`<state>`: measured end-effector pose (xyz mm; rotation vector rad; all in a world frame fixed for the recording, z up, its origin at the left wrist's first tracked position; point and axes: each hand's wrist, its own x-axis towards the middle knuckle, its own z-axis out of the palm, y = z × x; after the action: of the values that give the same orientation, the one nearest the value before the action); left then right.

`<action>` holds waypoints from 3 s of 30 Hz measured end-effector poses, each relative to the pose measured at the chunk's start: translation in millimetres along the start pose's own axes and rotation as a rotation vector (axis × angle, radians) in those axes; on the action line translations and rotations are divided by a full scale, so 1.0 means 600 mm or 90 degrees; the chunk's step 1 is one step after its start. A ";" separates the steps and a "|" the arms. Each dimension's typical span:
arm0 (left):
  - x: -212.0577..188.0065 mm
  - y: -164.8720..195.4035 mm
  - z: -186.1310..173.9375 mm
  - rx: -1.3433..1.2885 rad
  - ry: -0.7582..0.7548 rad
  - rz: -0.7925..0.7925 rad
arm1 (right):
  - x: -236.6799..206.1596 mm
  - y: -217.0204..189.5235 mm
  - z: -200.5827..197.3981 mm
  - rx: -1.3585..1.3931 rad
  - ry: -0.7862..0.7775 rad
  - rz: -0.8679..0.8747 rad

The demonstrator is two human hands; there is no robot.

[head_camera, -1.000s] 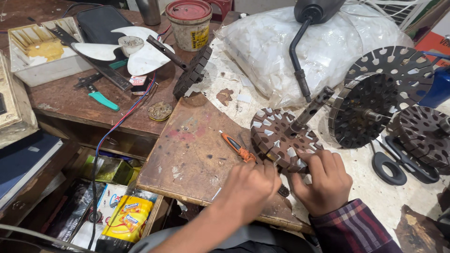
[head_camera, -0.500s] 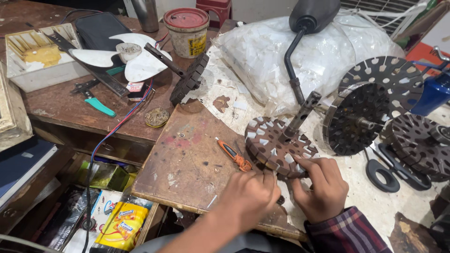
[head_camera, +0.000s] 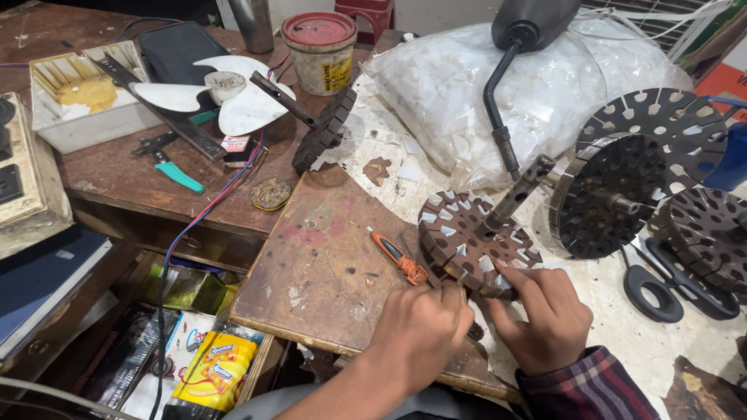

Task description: The person uses a small brush to clean the surface of a circular metal motor component, then places it aside. They then pick up another similar component and insert small white plastic pieces into its slots by hand, pressing them into place.

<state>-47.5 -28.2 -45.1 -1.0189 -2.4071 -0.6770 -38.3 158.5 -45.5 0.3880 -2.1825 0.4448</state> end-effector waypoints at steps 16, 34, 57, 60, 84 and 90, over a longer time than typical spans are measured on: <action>-0.003 -0.028 -0.016 -0.074 -0.037 -0.036 | 0.008 -0.010 -0.009 -0.046 -0.058 -0.063; -0.018 0.001 -0.024 0.053 0.144 -0.186 | 0.003 -0.008 -0.006 -0.033 -0.027 0.000; 0.064 0.041 -0.094 -0.051 0.002 0.009 | 0.020 -0.018 0.000 -0.003 0.003 0.046; 0.078 0.033 -0.094 -0.032 -0.045 0.075 | 0.016 -0.016 0.003 -0.010 0.008 0.052; 0.129 -0.067 -0.092 -0.178 -0.067 0.240 | 0.018 -0.020 -0.006 -0.059 -0.009 0.004; 0.117 -0.083 -0.096 -0.208 -0.067 0.255 | 0.024 -0.021 -0.005 -0.064 -0.023 -0.061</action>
<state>-117.9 -55.1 26.4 -1.6495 -2.1171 -0.8993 -39.5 147.1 -30.1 0.4468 -2.2006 0.2768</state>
